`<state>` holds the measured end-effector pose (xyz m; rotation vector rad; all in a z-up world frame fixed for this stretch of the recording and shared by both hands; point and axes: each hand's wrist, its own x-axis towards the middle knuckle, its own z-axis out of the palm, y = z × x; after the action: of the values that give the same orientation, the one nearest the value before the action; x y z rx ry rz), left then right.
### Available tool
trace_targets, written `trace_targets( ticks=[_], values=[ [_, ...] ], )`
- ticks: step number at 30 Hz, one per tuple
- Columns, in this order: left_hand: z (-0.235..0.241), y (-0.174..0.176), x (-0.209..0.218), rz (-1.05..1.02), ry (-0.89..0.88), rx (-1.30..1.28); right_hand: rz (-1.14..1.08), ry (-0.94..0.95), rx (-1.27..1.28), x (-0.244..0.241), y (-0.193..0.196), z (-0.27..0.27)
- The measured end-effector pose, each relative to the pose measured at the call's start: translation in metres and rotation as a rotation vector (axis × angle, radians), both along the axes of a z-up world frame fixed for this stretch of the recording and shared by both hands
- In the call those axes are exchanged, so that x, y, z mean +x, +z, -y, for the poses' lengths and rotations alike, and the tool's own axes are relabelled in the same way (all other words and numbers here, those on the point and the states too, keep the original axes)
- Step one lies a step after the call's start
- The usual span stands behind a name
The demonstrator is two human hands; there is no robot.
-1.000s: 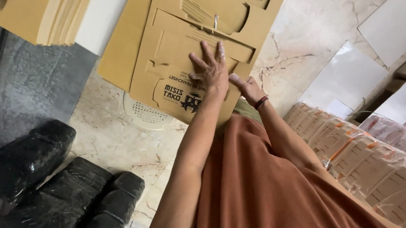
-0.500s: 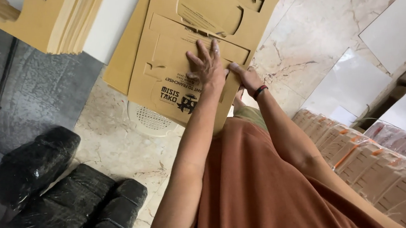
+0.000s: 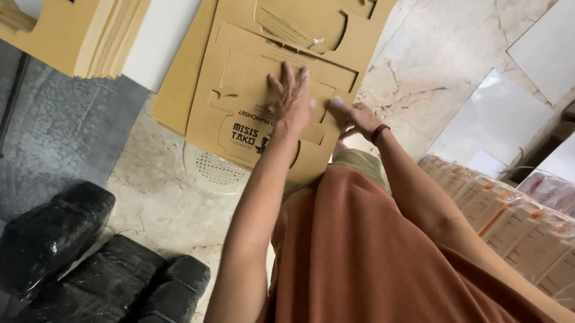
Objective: The person is manually separating die-cut cardboard box components from waste material and stacking them for further assembly.
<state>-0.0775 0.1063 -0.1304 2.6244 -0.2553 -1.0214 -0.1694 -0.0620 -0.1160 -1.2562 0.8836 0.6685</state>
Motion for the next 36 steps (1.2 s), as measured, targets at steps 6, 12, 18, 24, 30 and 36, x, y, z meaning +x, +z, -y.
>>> trace_targets(
  ticks=[6, 12, 18, 24, 30, 36],
  values=[
    [-0.011, 0.021, -0.054, 0.035, -0.070, 0.116, -0.061, 0.383, -0.102, -0.015, 0.050, -0.027],
    [0.002, 0.038, -0.055, -0.015, -0.088, 0.236, -0.037, -0.020, 0.201, -0.031, 0.009, -0.038],
    [-0.002, 0.050, -0.054, 0.015, -0.088, 0.264, 0.430, 0.582, -0.392, -0.053, -0.059, -0.027],
    [0.005, 0.019, -0.059, 0.286, -0.061, 0.309, 0.259, 0.175, -0.041, -0.033, -0.046, -0.027],
    [-0.027, 0.001, -0.053, 0.140, -0.145, 0.195, 0.088, 0.191, -0.073, -0.034, 0.001, -0.037],
    [-0.031, 0.011, -0.041, -0.011, -0.155, 0.183, 0.057, 0.057, -0.115, -0.012, 0.045, -0.063]
  ],
)
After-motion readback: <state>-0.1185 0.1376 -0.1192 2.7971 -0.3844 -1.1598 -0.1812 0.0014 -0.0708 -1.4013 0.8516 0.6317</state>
